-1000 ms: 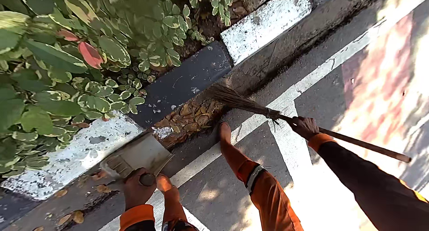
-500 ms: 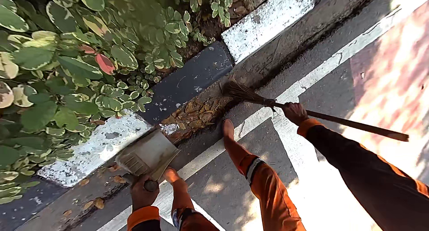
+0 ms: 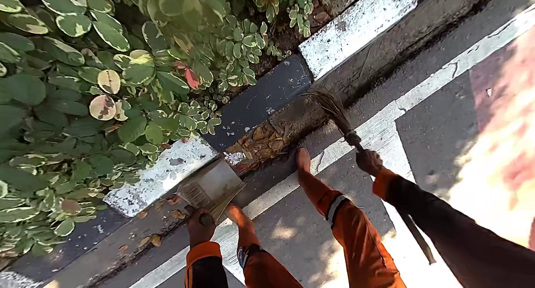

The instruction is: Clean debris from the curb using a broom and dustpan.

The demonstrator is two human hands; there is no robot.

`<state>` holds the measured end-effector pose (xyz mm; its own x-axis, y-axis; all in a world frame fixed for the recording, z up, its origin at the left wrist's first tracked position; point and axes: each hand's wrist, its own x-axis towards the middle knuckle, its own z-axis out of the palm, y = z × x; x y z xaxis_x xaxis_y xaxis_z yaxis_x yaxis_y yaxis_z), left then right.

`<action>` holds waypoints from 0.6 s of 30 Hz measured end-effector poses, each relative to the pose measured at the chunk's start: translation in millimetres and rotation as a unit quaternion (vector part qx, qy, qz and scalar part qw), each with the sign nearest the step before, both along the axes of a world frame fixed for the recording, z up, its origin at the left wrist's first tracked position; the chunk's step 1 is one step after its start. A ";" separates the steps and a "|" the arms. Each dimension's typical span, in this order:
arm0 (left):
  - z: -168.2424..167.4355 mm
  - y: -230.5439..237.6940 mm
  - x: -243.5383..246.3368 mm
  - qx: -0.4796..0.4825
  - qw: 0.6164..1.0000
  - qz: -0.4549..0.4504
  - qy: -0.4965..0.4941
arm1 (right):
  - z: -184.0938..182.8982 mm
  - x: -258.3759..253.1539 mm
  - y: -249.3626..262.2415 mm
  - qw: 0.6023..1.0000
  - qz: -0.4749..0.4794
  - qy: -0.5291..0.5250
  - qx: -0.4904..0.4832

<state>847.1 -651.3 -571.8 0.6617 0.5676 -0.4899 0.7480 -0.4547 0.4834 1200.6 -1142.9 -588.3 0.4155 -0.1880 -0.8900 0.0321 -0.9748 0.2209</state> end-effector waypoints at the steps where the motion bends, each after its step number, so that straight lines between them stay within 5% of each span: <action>1: 2.5 1.0 -3.3 -0.001 1.000 0.006 -0.008 | -23.4 -29.8 19.7 0.999 -0.013 0.029 0.028; 5: 19.6 34.1 -43.6 -0.028 0.995 0.020 -0.096 | -11.9 -139.0 110.7 0.986 -0.028 0.113 0.121; 8: 36.1 73.1 -100.9 -0.038 0.986 0.005 -0.163 | 26.9 -193.8 103.0 0.979 -0.001 0.105 0.175; 13: 37.2 105.2 -159.1 -0.010 0.997 -0.032 -0.065 | 129.6 -233.1 48.8 0.993 -0.073 0.091 0.009; 18: 14.8 121.1 -153.4 -0.017 0.998 -0.045 0.046 | 161.8 -188.6 13.1 0.991 -0.135 -0.018 0.000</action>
<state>693.8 -530.3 -556.9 0.6604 0.4902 -0.5689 0.7470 -0.5067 0.4305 1011.9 -1129.8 -426.5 0.3816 -0.2965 -0.8755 -0.2373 -0.9469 0.2172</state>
